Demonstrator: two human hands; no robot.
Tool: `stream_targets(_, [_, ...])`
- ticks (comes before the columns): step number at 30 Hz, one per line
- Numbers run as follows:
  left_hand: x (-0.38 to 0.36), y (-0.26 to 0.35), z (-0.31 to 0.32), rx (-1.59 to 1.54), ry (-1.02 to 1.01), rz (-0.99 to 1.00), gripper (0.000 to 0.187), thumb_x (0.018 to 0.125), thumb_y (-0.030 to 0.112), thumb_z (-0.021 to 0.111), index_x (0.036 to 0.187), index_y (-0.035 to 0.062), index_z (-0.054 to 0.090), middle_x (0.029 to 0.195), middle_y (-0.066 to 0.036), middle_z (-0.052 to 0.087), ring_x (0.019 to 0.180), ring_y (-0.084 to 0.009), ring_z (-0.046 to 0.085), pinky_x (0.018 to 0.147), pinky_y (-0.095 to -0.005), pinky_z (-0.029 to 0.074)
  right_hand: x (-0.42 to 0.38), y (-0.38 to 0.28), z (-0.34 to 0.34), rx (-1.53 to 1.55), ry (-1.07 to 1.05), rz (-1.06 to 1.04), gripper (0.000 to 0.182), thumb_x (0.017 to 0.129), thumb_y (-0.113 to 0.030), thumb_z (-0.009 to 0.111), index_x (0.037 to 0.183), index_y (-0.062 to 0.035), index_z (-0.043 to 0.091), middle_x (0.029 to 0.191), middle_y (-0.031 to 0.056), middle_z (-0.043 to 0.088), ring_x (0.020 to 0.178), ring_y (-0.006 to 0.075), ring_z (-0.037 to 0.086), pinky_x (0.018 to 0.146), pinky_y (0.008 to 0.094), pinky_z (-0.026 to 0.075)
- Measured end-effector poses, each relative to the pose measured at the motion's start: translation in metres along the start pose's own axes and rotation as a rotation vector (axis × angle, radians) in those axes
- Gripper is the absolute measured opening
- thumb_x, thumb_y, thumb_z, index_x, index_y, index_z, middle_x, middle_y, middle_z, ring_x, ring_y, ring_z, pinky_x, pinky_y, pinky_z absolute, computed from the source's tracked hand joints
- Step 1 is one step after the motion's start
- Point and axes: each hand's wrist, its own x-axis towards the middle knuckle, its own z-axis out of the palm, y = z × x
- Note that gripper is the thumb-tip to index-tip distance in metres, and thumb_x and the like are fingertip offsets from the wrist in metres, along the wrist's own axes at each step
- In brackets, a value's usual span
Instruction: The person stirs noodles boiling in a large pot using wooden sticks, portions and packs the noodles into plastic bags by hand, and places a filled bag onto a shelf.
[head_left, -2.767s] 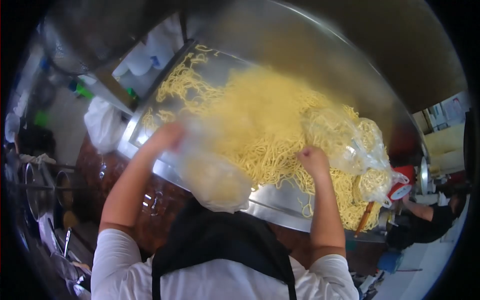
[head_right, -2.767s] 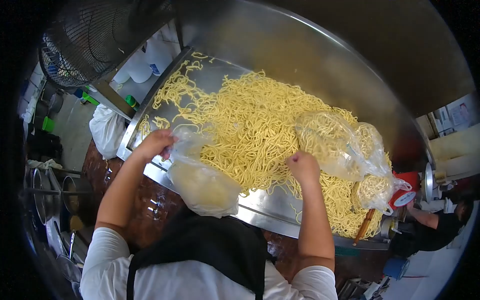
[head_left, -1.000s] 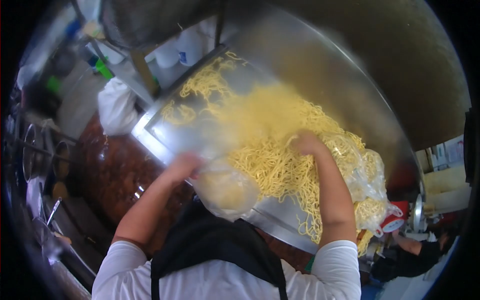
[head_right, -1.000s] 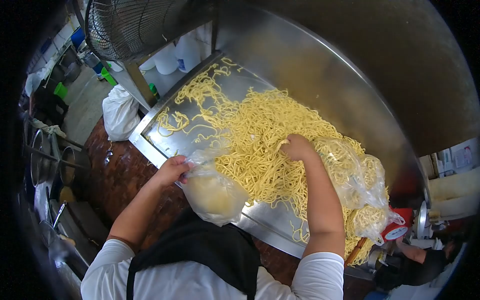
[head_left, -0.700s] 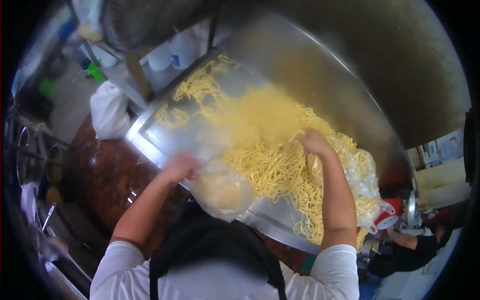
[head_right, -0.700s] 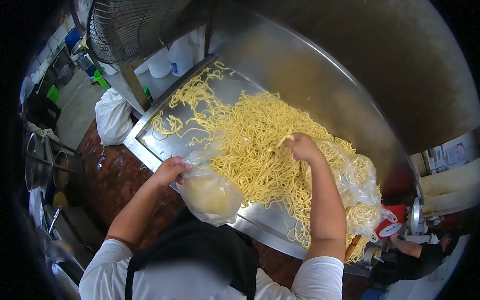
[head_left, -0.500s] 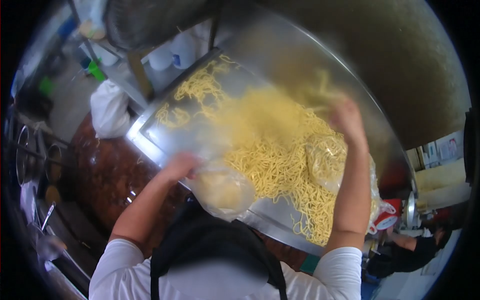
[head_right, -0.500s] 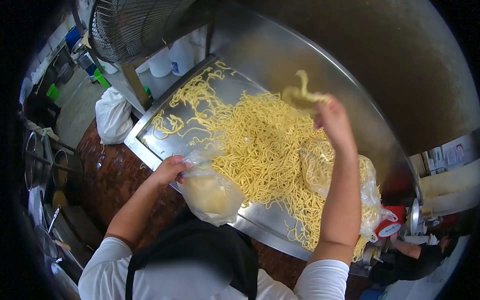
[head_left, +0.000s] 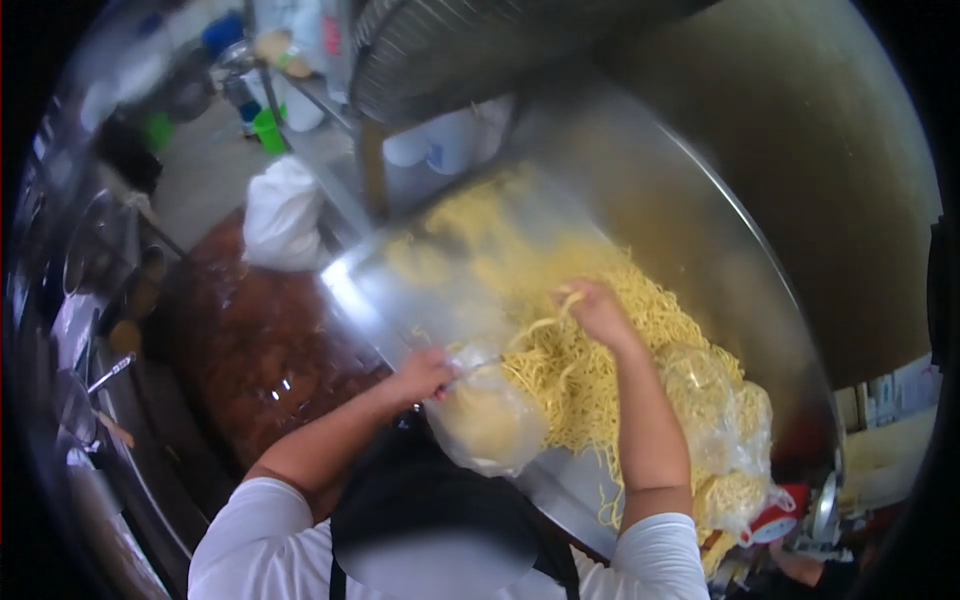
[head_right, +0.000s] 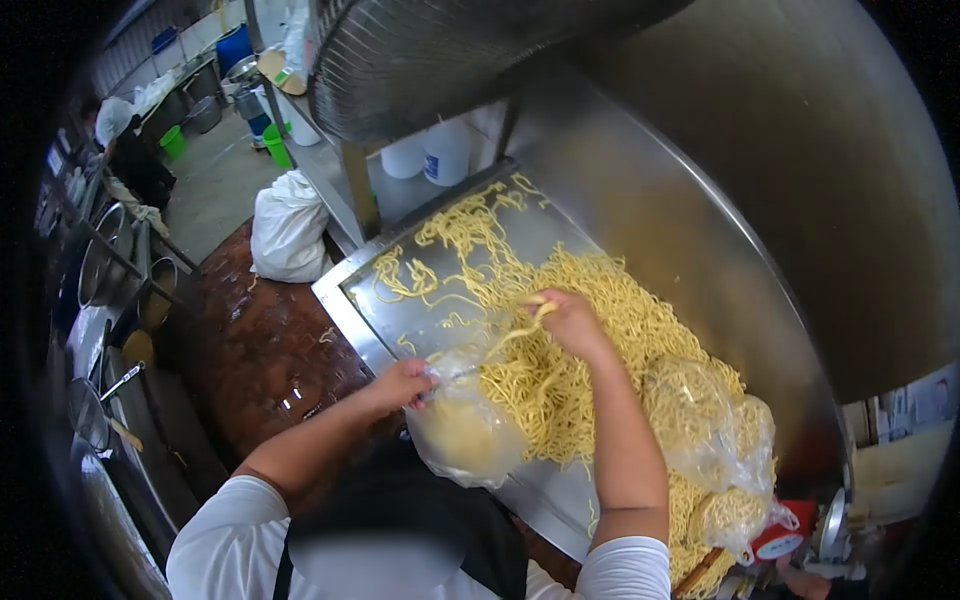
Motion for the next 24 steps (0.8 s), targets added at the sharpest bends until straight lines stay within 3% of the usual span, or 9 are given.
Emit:
stream_targets(2, [-0.002,-0.008,0.003,-0.030,0.017,0.001,0.021,0.092,0.024,0.059,0.097,0.0040,0.063,0.070,0.001,0.057,0.055,-0.0068,0.054,0.051,-0.0216,0.047,0.034,0.032,0.042,-0.078,-0.045,-0.160,0.031,0.080,-0.001,0.053,0.104,-0.0097,0.070,0.089,0.0086,0.069,0.078,0.0185,0.063,0.070,0.0307,0.050])
stream_targets(6, [-0.001,-0.015,0.008,-0.074,0.042,0.053,0.024,0.092,0.024,0.059,0.098,0.0011,0.063,0.072,-0.001,0.058,0.058,-0.0078,0.055,0.054,-0.0228,0.048,0.094,0.058,0.099,-0.021,-0.001,-0.157,0.029,0.078,-0.008,0.057,0.104,-0.0130,0.070,0.089,0.0118,0.069,0.080,0.0231,0.065,0.073,0.0344,0.050])
stream_targets(8, [-0.003,-0.016,0.008,-0.113,0.049,0.059,0.024,0.092,0.024,0.059,0.097,0.0010,0.062,0.072,-0.001,0.058,0.059,-0.0079,0.055,0.054,-0.0230,0.048,0.110,0.050,0.120,-0.348,0.008,-0.058,0.032,0.078,-0.015,0.060,0.109,-0.0155,0.068,0.094,0.0131,0.069,0.086,0.0274,0.066,0.075,0.0379,0.051])
stream_targets(11, [-0.004,-0.014,0.006,-0.177,0.033,0.065,0.024,0.093,0.025,0.059,0.095,0.0011,0.061,0.073,-0.001,0.058,0.059,-0.0081,0.055,0.054,-0.0238,0.048,0.131,0.054,0.149,-0.555,0.091,-0.015,0.036,0.079,-0.018,0.060,0.116,-0.0188,0.064,0.098,0.0124,0.069,0.093,0.0303,0.065,0.077,0.0416,0.052])
stream_targets(13, [-0.001,-0.022,0.006,-0.180,-0.006,0.095,0.022,0.093,0.023,0.059,0.094,0.0017,0.060,0.074,-0.001,0.058,0.057,-0.0085,0.055,0.053,-0.0244,0.047,0.140,0.047,0.153,-0.606,0.040,0.010,0.035,0.080,-0.020,0.059,0.115,-0.0151,0.062,0.100,0.0139,0.069,0.097,0.0305,0.065,0.079,0.0422,0.052])
stream_targets(16, [-0.001,-0.027,0.006,-0.158,0.003,0.104,0.027,0.093,0.030,0.059,0.097,0.0027,0.061,0.074,-0.001,0.058,0.058,-0.0088,0.055,0.053,-0.0242,0.046,0.142,0.043,0.149,-0.740,-0.046,0.023,0.029,0.082,-0.024,0.056,0.104,-0.0062,0.061,0.099,0.0190,0.067,0.094,0.0329,0.065,0.080,0.0451,0.051])
stream_targets(20, [-0.003,0.004,-0.018,-0.343,-0.015,0.021,0.034,0.091,0.036,0.059,0.101,0.0043,0.061,0.073,-0.001,0.058,0.060,-0.0103,0.056,0.055,-0.0242,0.046,0.122,0.032,0.127,-0.719,0.003,0.010,0.031,0.082,-0.025,0.054,0.106,-0.0059,0.060,0.097,0.0198,0.067,0.090,0.0357,0.065,0.078,0.0465,0.050])
stream_targets(22, [0.016,0.017,-0.033,-0.195,0.260,0.001,0.036,0.090,0.039,0.058,0.100,0.0052,0.063,0.074,-0.005,0.060,0.063,-0.0149,0.060,0.059,-0.0278,0.049,0.108,0.024,0.114,-0.601,0.103,-0.004,0.033,0.082,-0.025,0.054,0.107,-0.0052,0.058,0.095,0.0206,0.066,0.088,0.0381,0.064,0.077,0.0474,0.050])
stream_targets(24, [0.037,0.034,-0.047,0.395,0.489,0.340,0.029,0.087,0.032,0.059,0.096,0.0044,0.065,0.080,-0.012,0.064,0.068,-0.0233,0.064,0.063,-0.0365,0.051,0.098,0.024,0.101,-0.588,0.139,-0.030,0.034,0.082,-0.025,0.054,0.109,-0.0051,0.058,0.095,0.0210,0.066,0.088,0.0385,0.063,0.077,0.0474,0.050])
